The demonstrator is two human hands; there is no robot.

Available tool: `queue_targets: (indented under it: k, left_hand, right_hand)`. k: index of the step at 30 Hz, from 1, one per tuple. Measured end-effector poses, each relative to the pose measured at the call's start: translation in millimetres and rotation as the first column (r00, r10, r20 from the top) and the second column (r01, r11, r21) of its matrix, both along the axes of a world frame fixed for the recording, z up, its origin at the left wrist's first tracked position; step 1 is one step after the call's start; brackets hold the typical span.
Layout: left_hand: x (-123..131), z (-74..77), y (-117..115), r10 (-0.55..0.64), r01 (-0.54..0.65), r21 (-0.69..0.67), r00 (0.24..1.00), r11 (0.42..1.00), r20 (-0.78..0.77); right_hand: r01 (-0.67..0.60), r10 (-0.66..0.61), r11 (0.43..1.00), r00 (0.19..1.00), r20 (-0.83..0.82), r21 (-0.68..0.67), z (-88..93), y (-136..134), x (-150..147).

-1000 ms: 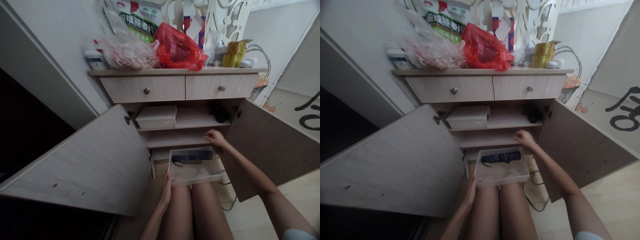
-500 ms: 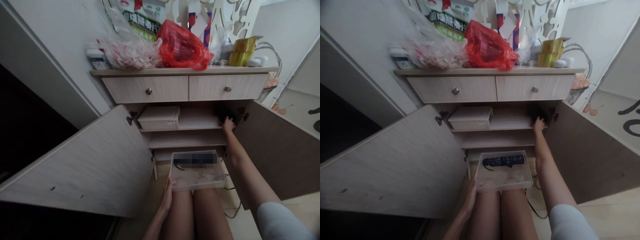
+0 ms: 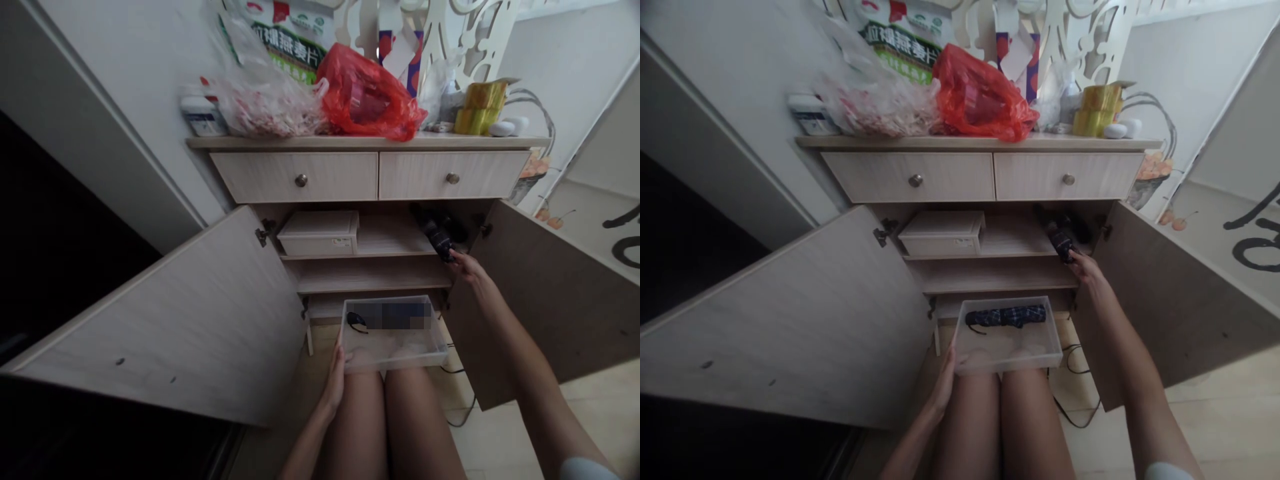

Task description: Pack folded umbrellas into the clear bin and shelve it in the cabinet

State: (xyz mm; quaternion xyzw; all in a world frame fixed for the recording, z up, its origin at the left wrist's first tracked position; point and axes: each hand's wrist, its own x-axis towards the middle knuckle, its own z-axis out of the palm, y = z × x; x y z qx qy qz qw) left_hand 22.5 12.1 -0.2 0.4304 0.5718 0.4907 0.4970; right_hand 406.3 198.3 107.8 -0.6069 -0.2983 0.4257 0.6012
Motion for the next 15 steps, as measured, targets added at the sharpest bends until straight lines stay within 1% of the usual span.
queue_targets:
  k: [1, 3, 5, 7, 9, 11, 15]
  left_hand:
    - [-0.4, -1.7, 0.3, -0.005, 0.005, -0.006, 1.000, 1.000, 0.003]
    - [-1.4, -4.5, 0.4, -0.028, 0.028, -0.025, 1.000, 0.999, 0.009]
    - [-2.0, -4.9, -0.3, -0.034, 0.034, -0.070, 0.999, 0.997, -0.002]
    - [-1.8, -2.3, -1.7, -0.043, 0.041, -0.061, 0.999, 0.997, -0.017]
    - [-1.0, 1.9, -3.3, -0.050, 0.050, 0.007, 0.998, 0.999, -0.030]
    - [0.0, 5.5, -4.4, -0.051, 0.054, 0.055, 0.998, 0.997, -0.045]
    - [2.3, 4.7, -3.5, -0.024, 0.026, 0.018, 0.997, 1.000, -0.069]
  right_hand:
    - [-0.074, 0.075, 0.997, 0.996, -0.051, 0.034, -2.3, -16.4, 1.4]
    - [-0.219, 0.227, 0.972, 0.966, -0.122, 0.081, -7.4, -48.4, 3.1]
    - [-0.325, 0.332, 0.943, 0.935, -0.127, 0.070, -12.2, -76.2, 1.4]
    - [-0.418, 0.419, 0.908, 0.902, -0.107, 0.034, -16.4, -97.7, -3.9]
    - [-0.516, 0.514, 0.856, 0.855, -0.069, -0.021, -20.3, -112.4, -11.1]
    - [-0.601, 0.602, 0.794, 0.798, -0.011, -0.088, -24.1, -120.7, -17.8]
    - [-0.711, 0.734, 0.678, 0.665, 0.136, -0.187, -32.4, -124.2, -27.7]
